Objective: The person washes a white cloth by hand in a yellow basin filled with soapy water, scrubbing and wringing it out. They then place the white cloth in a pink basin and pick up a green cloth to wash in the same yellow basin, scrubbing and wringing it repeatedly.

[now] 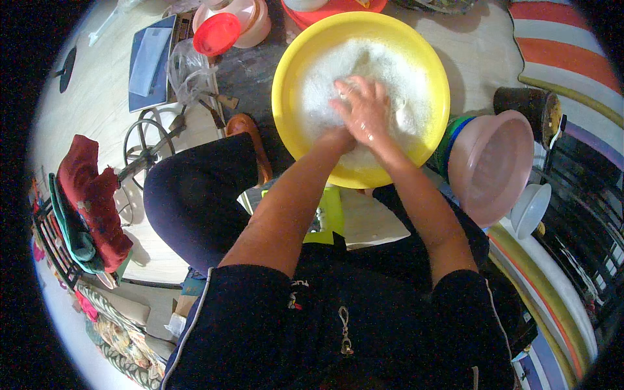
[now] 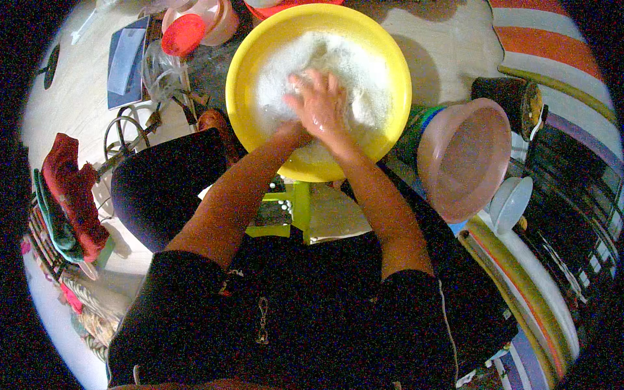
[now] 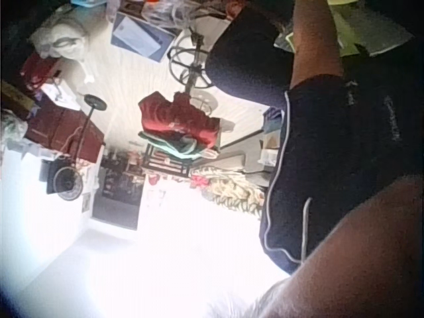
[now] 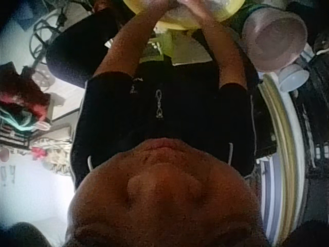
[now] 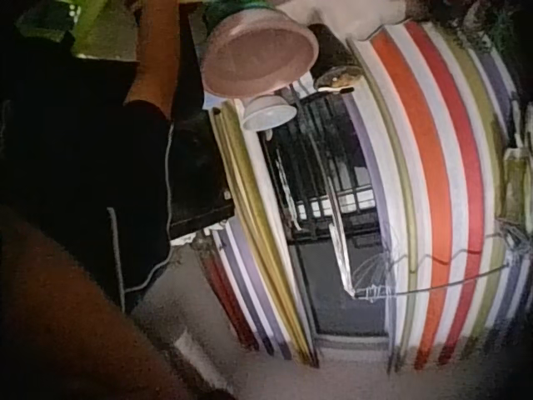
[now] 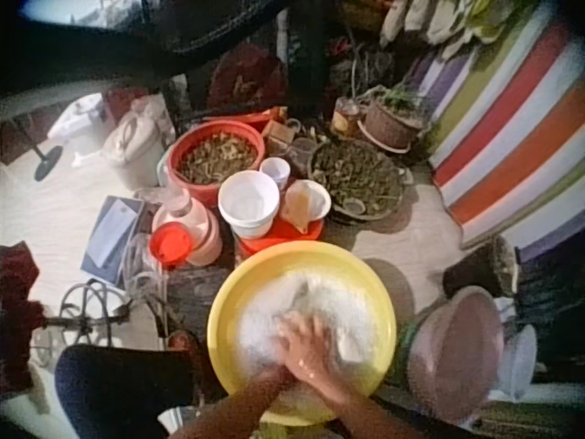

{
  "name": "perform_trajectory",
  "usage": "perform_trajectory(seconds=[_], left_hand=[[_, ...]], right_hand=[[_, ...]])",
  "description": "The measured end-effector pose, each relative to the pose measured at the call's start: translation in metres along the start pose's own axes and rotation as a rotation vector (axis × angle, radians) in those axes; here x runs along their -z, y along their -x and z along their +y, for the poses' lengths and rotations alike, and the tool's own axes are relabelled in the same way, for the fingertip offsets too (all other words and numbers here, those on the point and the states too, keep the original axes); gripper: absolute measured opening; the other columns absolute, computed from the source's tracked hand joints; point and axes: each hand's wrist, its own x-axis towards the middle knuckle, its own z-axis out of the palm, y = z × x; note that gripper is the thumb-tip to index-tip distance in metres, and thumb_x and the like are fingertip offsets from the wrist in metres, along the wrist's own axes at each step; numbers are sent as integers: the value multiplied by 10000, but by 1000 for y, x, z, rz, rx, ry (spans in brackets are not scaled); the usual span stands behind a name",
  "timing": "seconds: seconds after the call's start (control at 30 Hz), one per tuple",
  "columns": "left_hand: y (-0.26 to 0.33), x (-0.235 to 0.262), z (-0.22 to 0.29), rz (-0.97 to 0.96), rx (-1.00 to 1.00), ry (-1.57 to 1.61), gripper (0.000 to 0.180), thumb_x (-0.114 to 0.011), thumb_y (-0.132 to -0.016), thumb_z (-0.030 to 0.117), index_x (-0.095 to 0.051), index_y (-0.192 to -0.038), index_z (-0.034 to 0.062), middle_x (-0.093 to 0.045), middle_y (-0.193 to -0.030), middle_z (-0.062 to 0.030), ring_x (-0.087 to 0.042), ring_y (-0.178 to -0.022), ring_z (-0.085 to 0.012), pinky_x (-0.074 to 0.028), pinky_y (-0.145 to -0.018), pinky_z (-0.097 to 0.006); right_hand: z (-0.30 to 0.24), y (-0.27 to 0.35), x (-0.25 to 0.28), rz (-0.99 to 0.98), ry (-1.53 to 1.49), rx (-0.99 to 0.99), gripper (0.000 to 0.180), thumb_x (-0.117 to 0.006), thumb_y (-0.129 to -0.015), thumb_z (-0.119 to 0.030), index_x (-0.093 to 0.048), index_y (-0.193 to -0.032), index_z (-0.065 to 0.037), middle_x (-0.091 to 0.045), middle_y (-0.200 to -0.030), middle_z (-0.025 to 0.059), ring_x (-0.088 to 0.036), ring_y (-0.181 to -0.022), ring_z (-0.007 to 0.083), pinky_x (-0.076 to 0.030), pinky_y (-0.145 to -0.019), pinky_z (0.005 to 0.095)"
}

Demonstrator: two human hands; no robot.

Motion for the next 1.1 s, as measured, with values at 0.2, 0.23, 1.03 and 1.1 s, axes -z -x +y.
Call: perform_trajectory(seconds=[0.2,0.23,1.03,1.1], left_hand=[[-1,-5,-2,208,-10,77,477,-388,-819,104,-323,-1288,51,-351,-1309,-188,-376,-1184,-340,-302,-984,-436],[0,-7,-3,275,-20,48,490,-390,-816,94,-309,-1297,52,-336,-1320,-188,-363,-1195,-339,-296,-990,-435],[66,25,37,419,128,913,440,-692,-658,214,-581,-1021,-9,-628,-891,-140,-592,-836,-233,-470,-751,-355],[68,32,42,457,54,1042,405,-687,-619,189,-601,-954,-20,-627,-858,-139,-593,-779,-222,-466,-670,-328]], right_hand=[[34,-22,-51,-242,54,-200,466,-562,-724,-180,-502,-1176,-80,-373,-1270,203,-296,-1212,381,-220,-1010,511],[36,-41,-47,-532,13,-333,466,-546,-749,-191,-486,-1195,-74,-380,-1266,221,-310,-1212,375,-217,-1018,497],[24,24,69,-193,-927,-512,632,-536,-846,-358,-278,-1328,-40,-318,-1352,157,-352,-1212,252,-289,-985,350],[20,52,58,-150,-847,-352,609,-517,-863,-348,-290,-1315,-9,-363,-1319,162,-395,-1184,242,-313,-973,323]])
